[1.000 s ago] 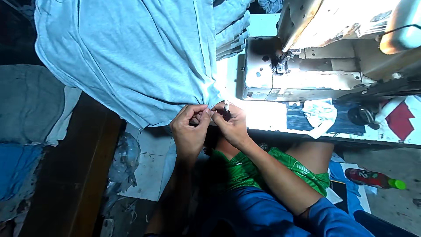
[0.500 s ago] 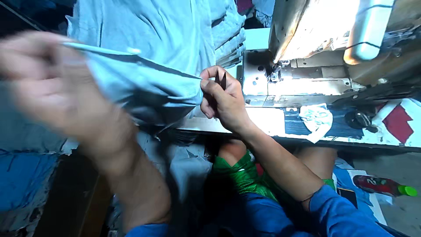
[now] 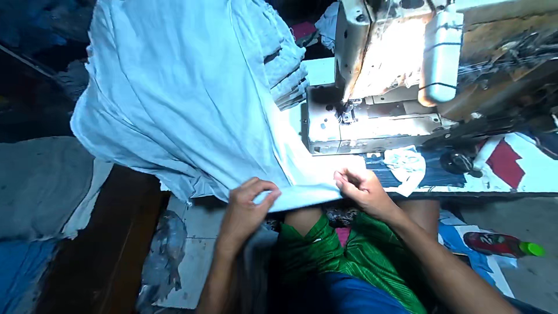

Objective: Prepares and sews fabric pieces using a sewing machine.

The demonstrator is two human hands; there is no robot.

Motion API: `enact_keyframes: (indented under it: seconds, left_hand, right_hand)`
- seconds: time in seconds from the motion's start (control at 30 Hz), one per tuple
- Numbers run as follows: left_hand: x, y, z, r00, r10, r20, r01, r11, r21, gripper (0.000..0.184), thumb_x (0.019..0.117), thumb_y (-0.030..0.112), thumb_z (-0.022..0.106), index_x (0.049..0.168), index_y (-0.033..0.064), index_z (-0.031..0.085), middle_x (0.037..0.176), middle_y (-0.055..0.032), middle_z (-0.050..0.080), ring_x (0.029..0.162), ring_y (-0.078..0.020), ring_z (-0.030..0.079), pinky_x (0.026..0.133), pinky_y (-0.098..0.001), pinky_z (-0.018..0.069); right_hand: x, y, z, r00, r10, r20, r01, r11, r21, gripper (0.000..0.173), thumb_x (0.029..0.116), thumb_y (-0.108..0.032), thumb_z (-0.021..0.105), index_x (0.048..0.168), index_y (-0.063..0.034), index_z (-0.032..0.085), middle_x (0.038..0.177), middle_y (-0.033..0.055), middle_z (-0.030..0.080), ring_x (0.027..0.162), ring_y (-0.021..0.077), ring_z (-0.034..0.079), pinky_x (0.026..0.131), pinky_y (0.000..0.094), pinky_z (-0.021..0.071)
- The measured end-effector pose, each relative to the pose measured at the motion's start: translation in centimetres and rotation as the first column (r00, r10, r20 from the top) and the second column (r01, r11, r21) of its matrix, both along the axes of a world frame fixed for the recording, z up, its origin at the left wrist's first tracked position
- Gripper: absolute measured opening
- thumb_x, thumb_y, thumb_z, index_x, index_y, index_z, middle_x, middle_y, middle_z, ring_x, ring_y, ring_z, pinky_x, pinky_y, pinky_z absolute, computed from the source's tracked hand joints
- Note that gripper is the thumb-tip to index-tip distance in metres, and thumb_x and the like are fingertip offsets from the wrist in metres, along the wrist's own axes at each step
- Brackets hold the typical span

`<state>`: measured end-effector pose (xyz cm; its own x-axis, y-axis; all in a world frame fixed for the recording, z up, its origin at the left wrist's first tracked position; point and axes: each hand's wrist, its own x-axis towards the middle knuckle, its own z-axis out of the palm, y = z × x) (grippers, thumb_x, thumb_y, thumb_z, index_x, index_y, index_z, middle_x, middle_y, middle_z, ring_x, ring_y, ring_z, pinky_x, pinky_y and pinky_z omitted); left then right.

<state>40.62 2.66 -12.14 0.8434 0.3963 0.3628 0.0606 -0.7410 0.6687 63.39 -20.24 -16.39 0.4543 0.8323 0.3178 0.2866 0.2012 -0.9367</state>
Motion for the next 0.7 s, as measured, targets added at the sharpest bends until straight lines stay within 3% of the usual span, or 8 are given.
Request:
enact_keyframes:
  seconds: [0.13, 0.23, 0.33, 0.4, 0.43, 0.57, 0.63, 0.7]
  left_hand:
    - [2.7, -2.1, -2.2, 0.992, -0.121, 0.033, 0.124, 0.988, -0.088, 0.009, 0.0931, 0.025, 0.076, 0.096, 0.0158, 0.078, 0.089, 0.0065, 0.07, 0.083, -0.0025, 0.066, 0.074, -0.022, 0.0574]
    - [4.1, -2.5, -1.6, 0.982, -0.174, 0.076, 0.181, 0.979, -0.094, 0.009, 0.0939, 0.023, 0.075, 0.095, 0.0145, 0.078, 0.09, 0.0057, 0.071, 0.083, -0.0035, 0.067, 0.074, -0.0231, 0.058]
    - [5.5, -1.9, -0.7, 0.989, -0.107, 0.098, 0.115, 0.99, -0.077, 0.01, 0.096, 0.026, 0.072, 0.097, 0.0164, 0.077, 0.095, 0.0057, 0.073, 0.088, -0.0063, 0.07, 0.08, -0.029, 0.0609]
    - [6.6, -1.0, 0.1, 0.989, -0.088, 0.12, 0.102, 0.988, -0.115, 0.011, 0.0975, 0.023, 0.07, 0.101, 0.0138, 0.075, 0.102, 0.0023, 0.072, 0.094, -0.0102, 0.069, 0.082, -0.0328, 0.0613]
    - [7.0, -0.6, 0.5, 0.989, -0.089, 0.119, 0.105, 0.984, -0.143, 0.012, 0.099, 0.022, 0.069, 0.104, 0.0119, 0.073, 0.106, 0.0007, 0.071, 0.095, -0.011, 0.069, 0.083, -0.0328, 0.0611]
    - [7.9, -0.2, 1.6, 0.995, -0.021, 0.093, 0.043, 0.971, -0.233, 0.013, 0.1023, 0.019, 0.064, 0.114, 0.0145, 0.065, 0.09, 0.0033, 0.065, 0.071, -0.0059, 0.06, 0.061, -0.0226, 0.0522]
    - [7.6, -0.2, 2.2, 0.995, -0.038, 0.094, 0.06, 0.97, -0.235, 0.015, 0.1042, 0.015, 0.06, 0.119, 0.0148, 0.06, 0.093, 0.0027, 0.064, 0.073, -0.0063, 0.06, 0.063, -0.022, 0.0524]
    - [7.3, -0.3, 2.7, 0.995, -0.057, 0.084, 0.072, 0.981, -0.181, 0.013, 0.1065, 0.012, 0.052, 0.116, 0.0134, 0.06, 0.1, 0.0023, 0.065, 0.082, -0.0058, 0.062, 0.069, -0.0226, 0.0537]
  right_hand:
    - [0.0, -6.7, -1.5, 0.999, 0.042, -0.022, -0.044, 0.996, -0.077, 0.019, 0.0985, -0.027, 0.069, 0.104, -0.0093, 0.066, 0.078, -0.004, 0.06, 0.064, 0.0027, 0.053, 0.055, 0.0195, 0.0448]
    - [-0.5, -9.1, -1.3, 0.998, 0.034, -0.05, -0.039, 0.995, -0.096, 0.019, 0.0979, -0.021, 0.071, 0.106, -0.005, 0.068, 0.077, -0.003, 0.06, 0.062, 0.0014, 0.051, 0.055, 0.0177, 0.0427]
    - [0.3, -8.1, -0.6, 0.99, -0.14, -0.02, 0.137, 0.984, -0.114, 0.014, 0.1013, -0.019, 0.065, 0.102, -0.0054, 0.068, 0.075, -0.0038, 0.06, 0.064, 0.0013, 0.053, 0.057, 0.019, 0.0459]
    - [1.2, -6.3, 0.0, 0.969, -0.249, 0.006, 0.247, 0.96, -0.131, 0.013, 0.1007, -0.018, 0.065, 0.1, -0.0059, 0.07, 0.081, -0.0016, 0.066, 0.071, 0.0044, 0.06, 0.066, 0.0236, 0.0534]
    - [1.6, -5.3, 0.2, 0.956, -0.293, 0.004, 0.291, 0.948, -0.129, 0.012, 0.0994, -0.018, 0.066, 0.099, -0.0064, 0.071, 0.081, -0.0003, 0.068, 0.07, 0.0066, 0.062, 0.066, 0.026, 0.0547]
    - [2.5, -2.0, 0.6, 0.939, -0.296, -0.173, 0.303, 0.953, 0.013, 0.016, 0.0968, -0.007, 0.068, 0.112, -0.0046, 0.071, 0.083, 0.0059, 0.067, 0.06, 0.0112, 0.056, 0.051, 0.026, 0.0495]
    - [2.4, -1.4, 0.6, 0.924, -0.248, -0.292, 0.283, 0.956, 0.083, 0.02, 0.0969, -0.003, 0.064, 0.117, -0.0063, 0.066, 0.074, 0.0061, 0.058, 0.048, 0.0096, 0.044, 0.041, 0.0229, 0.0388]
    - [2.2, -1.6, 0.9, 0.926, -0.227, -0.302, 0.271, 0.956, 0.112, 0.016, 0.0984, -0.002, 0.059, 0.113, -0.0076, 0.062, 0.073, 0.0061, 0.055, 0.045, 0.0089, 0.04, 0.039, 0.0221, 0.0358]
